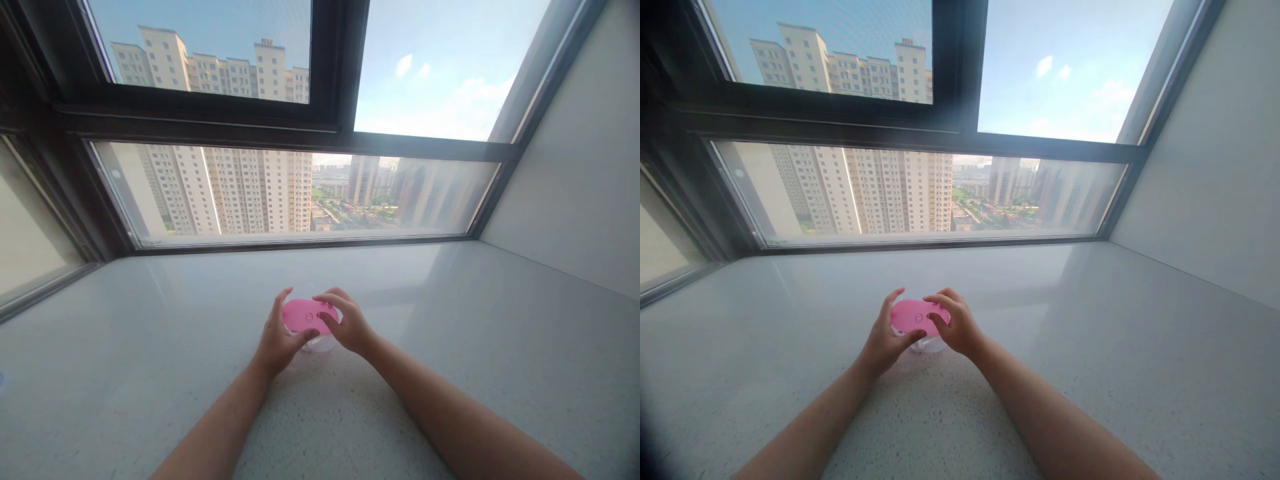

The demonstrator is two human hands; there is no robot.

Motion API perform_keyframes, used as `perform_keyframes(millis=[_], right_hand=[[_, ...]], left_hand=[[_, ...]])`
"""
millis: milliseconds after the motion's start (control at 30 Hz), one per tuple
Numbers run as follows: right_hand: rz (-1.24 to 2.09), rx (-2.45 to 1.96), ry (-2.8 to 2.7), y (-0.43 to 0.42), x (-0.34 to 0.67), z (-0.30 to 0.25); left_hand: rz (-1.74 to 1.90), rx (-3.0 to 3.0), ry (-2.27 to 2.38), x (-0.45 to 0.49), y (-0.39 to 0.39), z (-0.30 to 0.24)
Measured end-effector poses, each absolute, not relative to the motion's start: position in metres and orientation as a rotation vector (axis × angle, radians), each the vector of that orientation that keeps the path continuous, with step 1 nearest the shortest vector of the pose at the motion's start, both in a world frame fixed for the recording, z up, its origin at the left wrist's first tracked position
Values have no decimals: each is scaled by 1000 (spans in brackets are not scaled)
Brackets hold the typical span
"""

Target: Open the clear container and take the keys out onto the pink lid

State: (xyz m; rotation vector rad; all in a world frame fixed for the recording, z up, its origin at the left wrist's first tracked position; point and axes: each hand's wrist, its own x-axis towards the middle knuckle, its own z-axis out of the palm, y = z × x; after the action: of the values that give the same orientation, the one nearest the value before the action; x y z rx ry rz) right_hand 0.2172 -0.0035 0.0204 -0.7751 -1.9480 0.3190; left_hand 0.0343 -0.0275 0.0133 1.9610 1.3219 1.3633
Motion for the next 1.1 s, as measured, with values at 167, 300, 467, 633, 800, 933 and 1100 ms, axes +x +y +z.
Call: perform_keyframes(millis=[167,300,467,633,800,933,1100], right_hand=[[324,-748,-1956,-6,216,22],[365,-744,-1925,-5,214,20],[388,-740,-1919,-1,215,17],[390,-718,-1912,-1,216,16],[405,-751,-1845,0,215,16],[428,-781,-1796,1,215,16],[474,-820,-1759,4,215,16]], left_hand=[[1347,1945,1326,34,-26,12],[1349,1980,1337,33,-25,11],[1329,1977,1314,31,-25,13],[1343,1873,1256,29,-26,14],[1393,1769,1256,30,-23,11],[1404,1700,1229,30,-20,8],[1435,1662,1285,29,-18,6]])
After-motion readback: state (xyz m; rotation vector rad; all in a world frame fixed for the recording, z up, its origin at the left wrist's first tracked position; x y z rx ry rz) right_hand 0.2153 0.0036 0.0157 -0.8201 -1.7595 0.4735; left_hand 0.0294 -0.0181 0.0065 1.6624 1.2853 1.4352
